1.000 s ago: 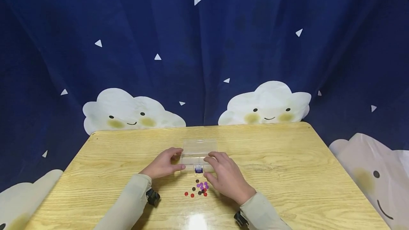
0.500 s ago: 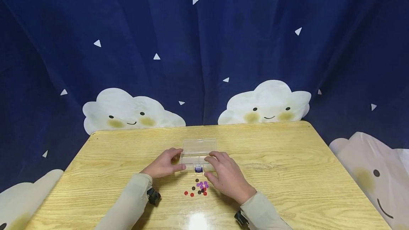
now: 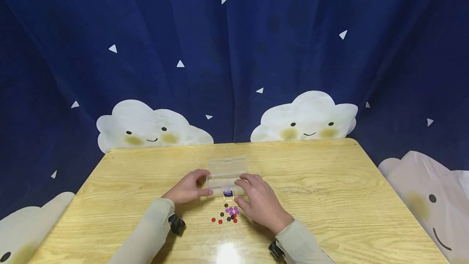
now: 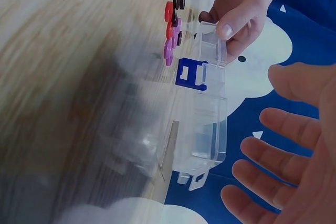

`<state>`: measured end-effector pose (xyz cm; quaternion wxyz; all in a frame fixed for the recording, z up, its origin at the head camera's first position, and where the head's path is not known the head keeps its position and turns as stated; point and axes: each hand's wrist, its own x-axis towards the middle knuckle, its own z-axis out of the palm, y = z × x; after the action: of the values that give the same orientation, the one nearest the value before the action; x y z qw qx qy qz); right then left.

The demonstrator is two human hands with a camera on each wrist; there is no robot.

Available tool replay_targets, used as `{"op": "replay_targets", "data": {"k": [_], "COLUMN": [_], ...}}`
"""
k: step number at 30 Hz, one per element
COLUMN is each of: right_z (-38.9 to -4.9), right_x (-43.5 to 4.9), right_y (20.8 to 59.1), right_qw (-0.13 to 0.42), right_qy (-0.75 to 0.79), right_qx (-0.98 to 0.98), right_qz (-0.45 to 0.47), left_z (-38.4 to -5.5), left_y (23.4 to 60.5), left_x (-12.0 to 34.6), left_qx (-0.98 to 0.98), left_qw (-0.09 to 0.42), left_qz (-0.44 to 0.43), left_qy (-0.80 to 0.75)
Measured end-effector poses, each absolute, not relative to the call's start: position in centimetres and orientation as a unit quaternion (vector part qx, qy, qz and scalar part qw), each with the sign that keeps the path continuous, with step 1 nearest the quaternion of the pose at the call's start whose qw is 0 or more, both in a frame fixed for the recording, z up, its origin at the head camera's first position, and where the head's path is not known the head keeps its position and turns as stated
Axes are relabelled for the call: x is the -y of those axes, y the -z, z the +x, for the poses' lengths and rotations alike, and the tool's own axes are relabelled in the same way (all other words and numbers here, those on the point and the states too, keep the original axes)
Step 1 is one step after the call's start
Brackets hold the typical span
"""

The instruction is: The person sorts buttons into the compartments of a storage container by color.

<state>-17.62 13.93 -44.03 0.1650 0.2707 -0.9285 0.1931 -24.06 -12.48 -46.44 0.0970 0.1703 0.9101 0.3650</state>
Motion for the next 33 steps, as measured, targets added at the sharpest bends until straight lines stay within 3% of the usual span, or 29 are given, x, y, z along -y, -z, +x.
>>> {"op": "replay_targets", "data": {"k": [14,33], "right_z": [-17.4,-17.3], "right_x": [-14.0,-14.0], "right_y": [44.3,44.7], "right_qw": [0.158,0.144], "right_qy": [-0.19,-0.193], "right_qx": [0.932,0.932], "right_qz": [0.267,0.272], "left_z": [-24.1,-24.1], "left_y": [46.3,46.0], "left_x": [11.8,11.4], "left_qx": [-0.929,-0.94], "left_qw": [0.066,0.066], "left_qz": [0.173,0.156], "left_qy": [-0.319,-0.296]}}
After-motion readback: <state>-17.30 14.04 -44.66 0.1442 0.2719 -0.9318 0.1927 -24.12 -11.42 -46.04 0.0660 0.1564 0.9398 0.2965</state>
